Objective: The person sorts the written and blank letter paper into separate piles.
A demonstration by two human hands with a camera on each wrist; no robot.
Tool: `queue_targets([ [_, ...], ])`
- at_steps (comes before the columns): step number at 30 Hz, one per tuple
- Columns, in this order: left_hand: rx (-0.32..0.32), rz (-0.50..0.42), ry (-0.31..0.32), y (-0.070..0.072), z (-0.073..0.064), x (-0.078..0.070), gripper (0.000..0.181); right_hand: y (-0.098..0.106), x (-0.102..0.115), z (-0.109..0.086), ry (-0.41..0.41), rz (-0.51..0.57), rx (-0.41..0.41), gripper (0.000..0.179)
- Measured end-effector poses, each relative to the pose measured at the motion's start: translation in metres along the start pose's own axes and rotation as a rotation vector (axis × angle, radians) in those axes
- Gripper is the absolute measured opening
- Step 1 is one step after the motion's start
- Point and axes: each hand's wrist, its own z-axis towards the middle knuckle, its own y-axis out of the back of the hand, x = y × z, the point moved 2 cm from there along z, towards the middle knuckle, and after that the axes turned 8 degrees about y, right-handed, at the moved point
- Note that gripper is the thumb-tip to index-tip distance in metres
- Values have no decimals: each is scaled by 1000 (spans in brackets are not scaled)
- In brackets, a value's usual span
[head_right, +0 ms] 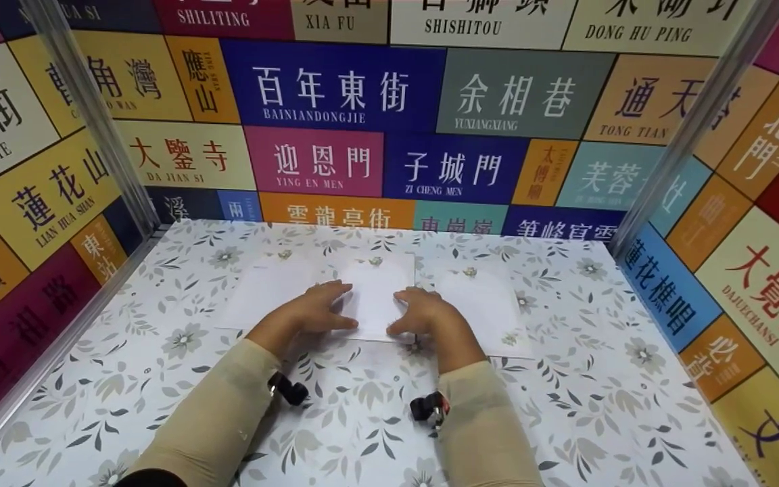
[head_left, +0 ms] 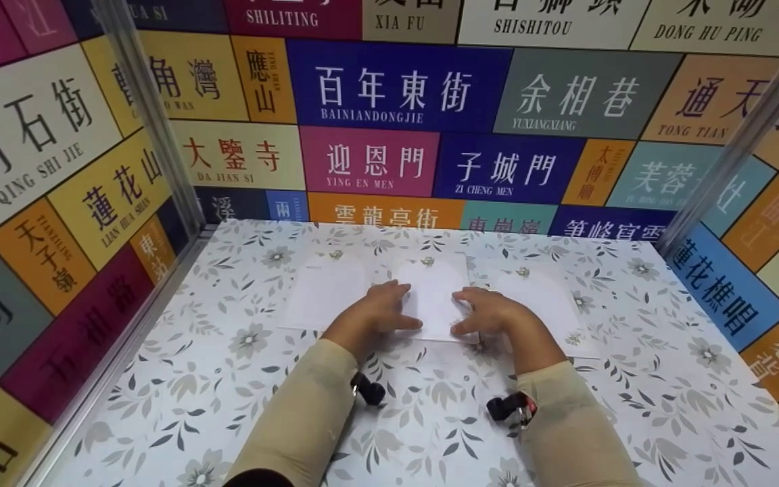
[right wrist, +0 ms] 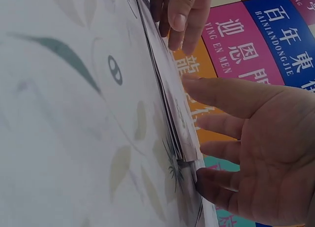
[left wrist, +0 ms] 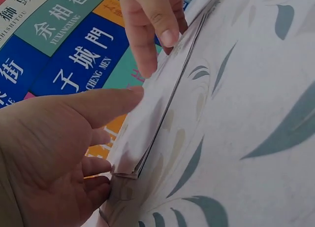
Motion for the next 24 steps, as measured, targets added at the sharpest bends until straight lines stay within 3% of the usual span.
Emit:
queue_targets([
  [6, -24, 111, 14, -4, 3, -1, 87, 0, -2, -1, -7, -51, 17, 83],
  [21, -22, 123, 94, -7, 3, -4, 83, -6, -6, 3, -64, -22, -1, 79],
  [24, -31, 137, 84, -7, 3, -6, 82, -6, -6, 3, -64, -20, -2, 78],
])
